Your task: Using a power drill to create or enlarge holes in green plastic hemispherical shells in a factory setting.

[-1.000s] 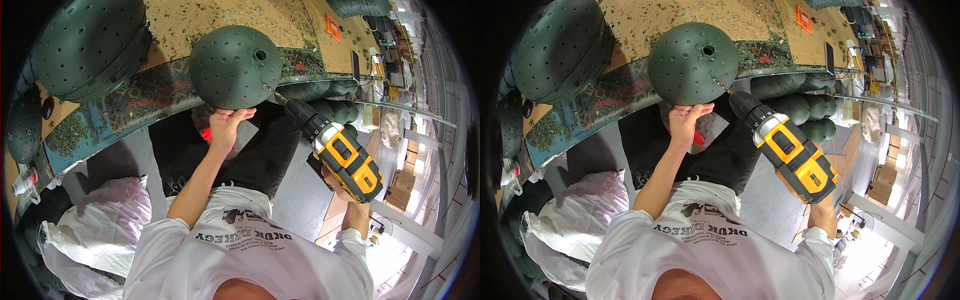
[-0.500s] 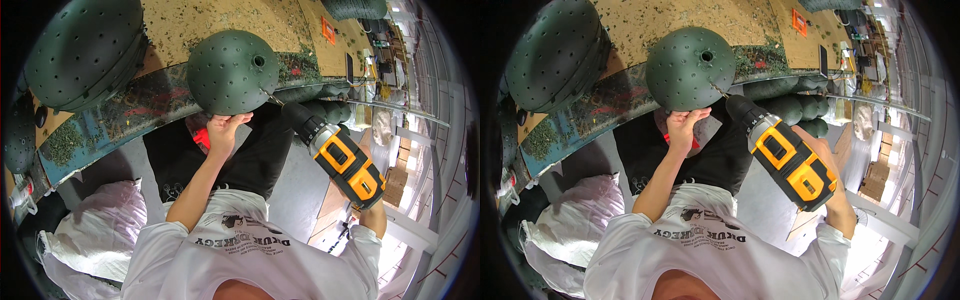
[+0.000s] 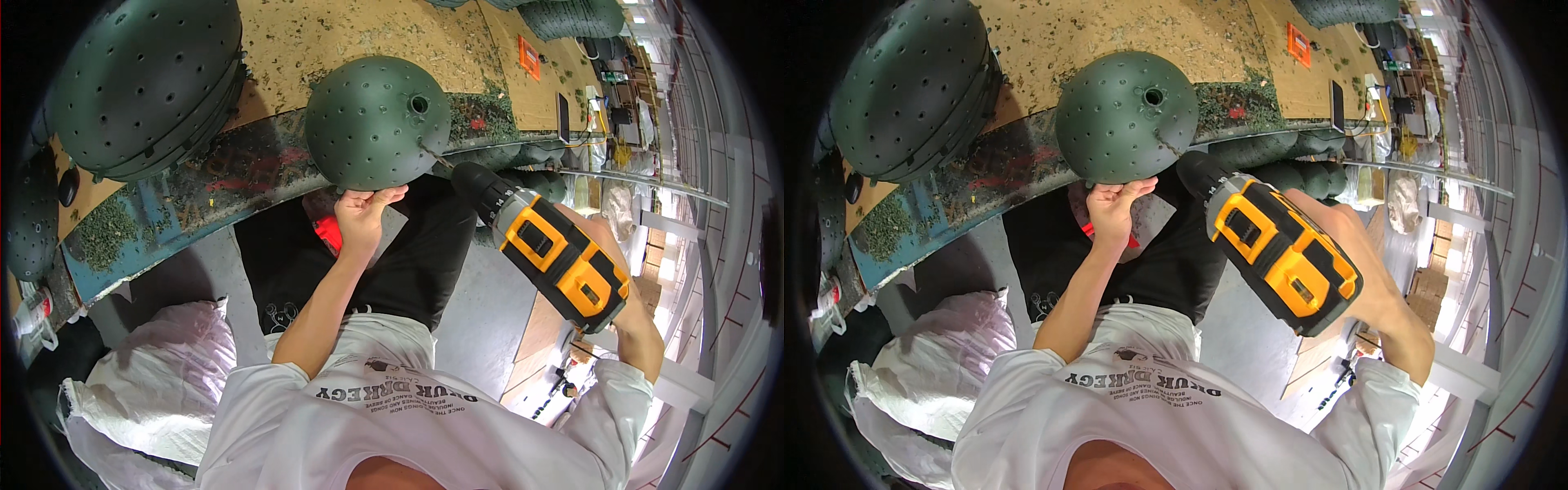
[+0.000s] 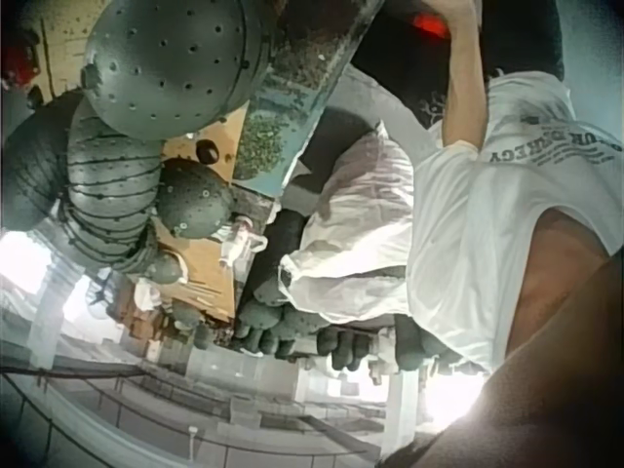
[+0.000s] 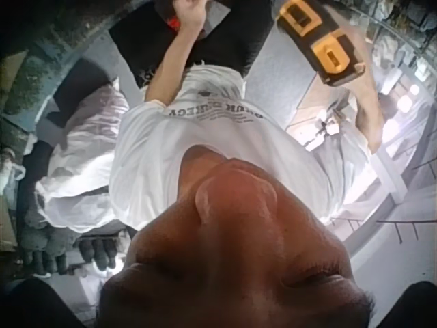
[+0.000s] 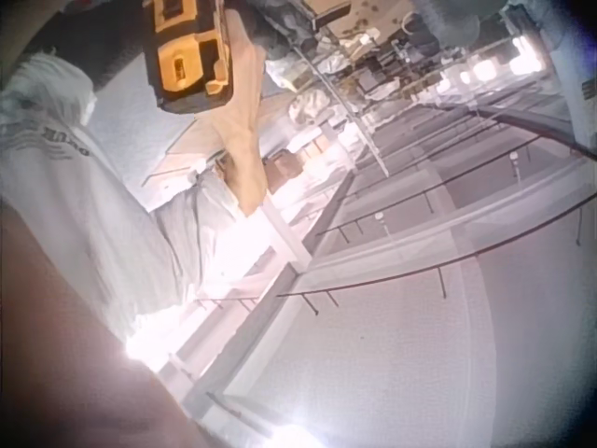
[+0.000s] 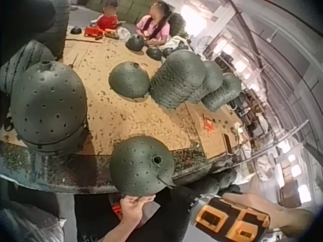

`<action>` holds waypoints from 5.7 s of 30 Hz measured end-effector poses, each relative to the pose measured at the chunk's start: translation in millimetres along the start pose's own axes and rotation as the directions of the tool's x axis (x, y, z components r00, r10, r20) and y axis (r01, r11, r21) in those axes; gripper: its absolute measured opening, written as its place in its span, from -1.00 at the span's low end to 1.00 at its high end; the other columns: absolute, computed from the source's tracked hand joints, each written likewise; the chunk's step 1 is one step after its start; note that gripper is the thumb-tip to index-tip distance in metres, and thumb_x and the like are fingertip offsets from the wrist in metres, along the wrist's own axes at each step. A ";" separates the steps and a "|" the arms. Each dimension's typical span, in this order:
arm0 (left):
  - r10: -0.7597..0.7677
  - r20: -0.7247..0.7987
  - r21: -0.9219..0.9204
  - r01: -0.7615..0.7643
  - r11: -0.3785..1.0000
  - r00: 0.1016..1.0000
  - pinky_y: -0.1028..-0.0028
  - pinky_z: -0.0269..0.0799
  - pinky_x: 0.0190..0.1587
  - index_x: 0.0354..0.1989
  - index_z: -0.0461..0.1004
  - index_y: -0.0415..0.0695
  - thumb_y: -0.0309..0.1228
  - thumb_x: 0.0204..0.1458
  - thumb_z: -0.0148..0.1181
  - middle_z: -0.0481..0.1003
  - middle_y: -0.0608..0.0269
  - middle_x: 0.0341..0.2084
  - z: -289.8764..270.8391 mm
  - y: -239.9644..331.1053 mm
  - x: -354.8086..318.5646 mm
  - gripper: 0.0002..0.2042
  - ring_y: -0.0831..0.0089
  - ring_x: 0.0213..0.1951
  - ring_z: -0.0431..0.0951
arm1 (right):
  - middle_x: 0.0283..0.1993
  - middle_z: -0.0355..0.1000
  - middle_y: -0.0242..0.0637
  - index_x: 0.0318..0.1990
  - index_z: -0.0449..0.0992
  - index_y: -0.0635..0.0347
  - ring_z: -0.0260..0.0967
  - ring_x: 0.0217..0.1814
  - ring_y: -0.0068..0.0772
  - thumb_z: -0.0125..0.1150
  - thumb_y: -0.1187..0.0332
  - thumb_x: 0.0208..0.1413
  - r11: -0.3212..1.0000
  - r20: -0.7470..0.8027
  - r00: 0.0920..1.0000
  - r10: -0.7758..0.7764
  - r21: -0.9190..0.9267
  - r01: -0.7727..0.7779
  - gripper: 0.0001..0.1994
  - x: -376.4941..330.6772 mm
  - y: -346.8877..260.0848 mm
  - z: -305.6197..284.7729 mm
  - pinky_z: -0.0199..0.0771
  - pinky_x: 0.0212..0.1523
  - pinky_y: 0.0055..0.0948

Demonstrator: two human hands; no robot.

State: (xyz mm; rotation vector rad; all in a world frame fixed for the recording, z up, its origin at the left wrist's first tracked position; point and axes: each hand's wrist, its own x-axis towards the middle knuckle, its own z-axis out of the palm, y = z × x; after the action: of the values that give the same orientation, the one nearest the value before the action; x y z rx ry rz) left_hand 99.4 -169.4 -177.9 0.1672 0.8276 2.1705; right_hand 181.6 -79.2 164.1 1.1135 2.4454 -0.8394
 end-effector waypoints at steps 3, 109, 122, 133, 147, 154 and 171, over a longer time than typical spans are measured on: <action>-0.021 0.050 -0.025 0.023 0.999 0.999 0.21 0.64 -0.07 -0.19 0.53 -0.36 -0.60 0.14 0.19 0.61 -0.05 -0.25 18.2 -5.0 1.0 -0.89 0.15 -0.19 0.67 | -0.40 0.37 -0.17 -0.24 0.42 0.36 0.32 -0.45 -0.17 0.36 0.28 -0.21 0.995 0.075 0.997 0.011 -0.100 -0.003 -0.60 -14.3 7.0 -17.5 0.34 -0.33 -0.40; 0.051 0.379 -0.505 0.160 0.848 0.924 0.00 -0.14 0.42 0.25 0.37 -0.04 -0.27 -0.08 0.15 0.28 0.22 0.31 55.4 137.9 19.2 -0.40 0.20 0.37 0.16 | -0.62 0.12 -0.49 0.11 0.26 0.30 0.05 -0.65 -0.63 0.07 0.42 0.04 -0.895 -0.454 0.886 -0.091 0.428 0.127 -0.57 8.2 302.9 327.6 0.14 -0.58 -0.54; 0.046 0.409 -0.471 0.168 0.866 0.911 0.02 -0.11 0.42 0.21 0.40 -0.05 -0.31 -0.06 0.16 0.31 0.23 0.29 58.7 135.3 14.6 -0.45 0.21 0.36 0.17 | -0.61 0.12 -0.48 0.09 0.23 0.27 0.06 -0.64 -0.63 0.08 0.43 0.06 -0.899 -0.462 0.882 -0.091 0.419 0.126 -0.59 6.2 303.3 327.4 0.16 -0.55 -0.53; 0.005 0.429 -0.493 0.229 0.839 0.903 0.01 -0.10 0.42 0.28 0.33 -0.06 -0.30 -0.03 0.12 0.25 0.20 0.32 50.6 132.7 15.7 -0.41 0.18 0.37 0.15 | -0.61 0.12 -0.46 0.08 0.23 0.28 0.05 -0.63 -0.61 0.07 0.44 0.05 -0.908 -0.464 0.881 -0.093 0.403 0.116 -0.59 6.8 306.7 328.2 0.15 -0.54 -0.52; -0.024 0.434 -0.455 0.242 0.857 0.901 0.03 -0.07 0.42 0.27 0.33 -0.06 -0.28 0.00 0.11 0.27 0.19 0.31 53.6 126.8 11.0 -0.43 0.19 0.36 0.17 | -0.61 0.11 -0.48 0.07 0.22 0.26 0.04 -0.63 -0.63 0.07 0.44 0.05 -0.900 -0.450 0.888 -0.092 0.419 0.119 -0.60 6.8 306.2 327.5 0.14 -0.54 -0.53; -0.052 0.464 -0.470 0.295 0.832 0.885 0.00 -0.12 0.42 0.31 0.30 -0.05 -0.24 0.05 0.08 0.22 0.20 0.35 53.1 129.0 8.4 -0.42 0.19 0.38 0.13 | -0.62 0.10 -0.47 0.08 0.22 0.28 0.03 -0.64 -0.63 0.07 0.44 0.05 -0.902 -0.454 0.887 -0.087 0.414 0.123 -0.59 7.0 306.2 328.0 0.14 -0.54 -0.52; -0.084 0.424 -0.324 0.238 0.916 0.902 -0.02 -0.07 0.41 0.30 0.30 -0.05 -0.34 0.00 0.06 0.25 0.20 0.33 39.9 133.9 -3.6 -0.42 0.16 0.37 0.17 | -0.67 0.12 -0.47 0.05 0.23 0.27 0.01 -0.70 -0.60 0.14 0.40 -0.02 -0.869 -0.503 0.860 -0.083 0.459 0.184 -0.56 6.9 300.6 319.7 0.11 -0.60 -0.51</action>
State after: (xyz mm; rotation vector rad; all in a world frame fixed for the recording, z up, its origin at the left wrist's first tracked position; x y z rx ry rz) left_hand 31.7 -215.3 -64.5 0.3275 0.1828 1.9902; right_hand 422.7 -120.1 -200.3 0.1472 0.2262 -4.0049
